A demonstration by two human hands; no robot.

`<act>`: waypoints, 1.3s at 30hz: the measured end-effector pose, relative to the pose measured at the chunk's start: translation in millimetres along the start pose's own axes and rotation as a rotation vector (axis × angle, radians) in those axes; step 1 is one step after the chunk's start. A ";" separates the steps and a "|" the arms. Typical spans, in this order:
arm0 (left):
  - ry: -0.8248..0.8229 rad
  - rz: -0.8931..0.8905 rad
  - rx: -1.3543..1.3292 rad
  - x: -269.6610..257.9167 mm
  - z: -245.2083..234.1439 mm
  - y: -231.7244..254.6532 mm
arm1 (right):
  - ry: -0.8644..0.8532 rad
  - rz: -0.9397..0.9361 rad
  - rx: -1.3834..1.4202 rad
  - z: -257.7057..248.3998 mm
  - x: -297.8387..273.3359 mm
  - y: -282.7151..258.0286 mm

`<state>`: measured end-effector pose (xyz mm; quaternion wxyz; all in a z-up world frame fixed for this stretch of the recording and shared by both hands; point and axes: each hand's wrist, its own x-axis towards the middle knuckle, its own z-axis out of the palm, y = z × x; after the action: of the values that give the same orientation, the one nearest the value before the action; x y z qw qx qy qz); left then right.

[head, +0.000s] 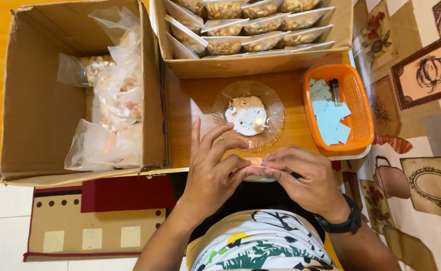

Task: The person is labeling and packaging small bags of snacks into a cardboard box.

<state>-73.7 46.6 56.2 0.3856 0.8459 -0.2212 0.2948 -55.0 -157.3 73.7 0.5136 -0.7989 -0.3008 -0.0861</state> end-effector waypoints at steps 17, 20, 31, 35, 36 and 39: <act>-0.076 -0.138 -0.187 -1.3 -10.8 0.7 | -0.024 0.102 0.056 -11.4 -4.0 9.3; 0.016 -0.233 -0.325 -3.2 -4.9 -0.7 | -0.013 0.109 0.098 -14.5 -1.2 13.2; -0.122 -0.305 -0.375 -3.5 22.2 4.5 | -0.022 0.108 0.087 -17.5 6.8 19.9; -0.185 -0.408 -0.495 -8.8 24.4 8.8 | -0.034 0.192 0.097 -24.9 1.5 35.1; -0.209 -0.450 -0.553 -9.7 23.9 10.5 | -0.032 0.231 0.097 -26.6 -0.5 39.2; -0.258 -0.504 -0.576 -20.0 26.1 5.6 | -0.058 0.274 0.070 -30.3 -2.9 45.4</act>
<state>-83.1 25.7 31.9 0.6361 0.7610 -0.1270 0.0087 -26.3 -198.1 51.3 0.5391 -0.8164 -0.2064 0.0187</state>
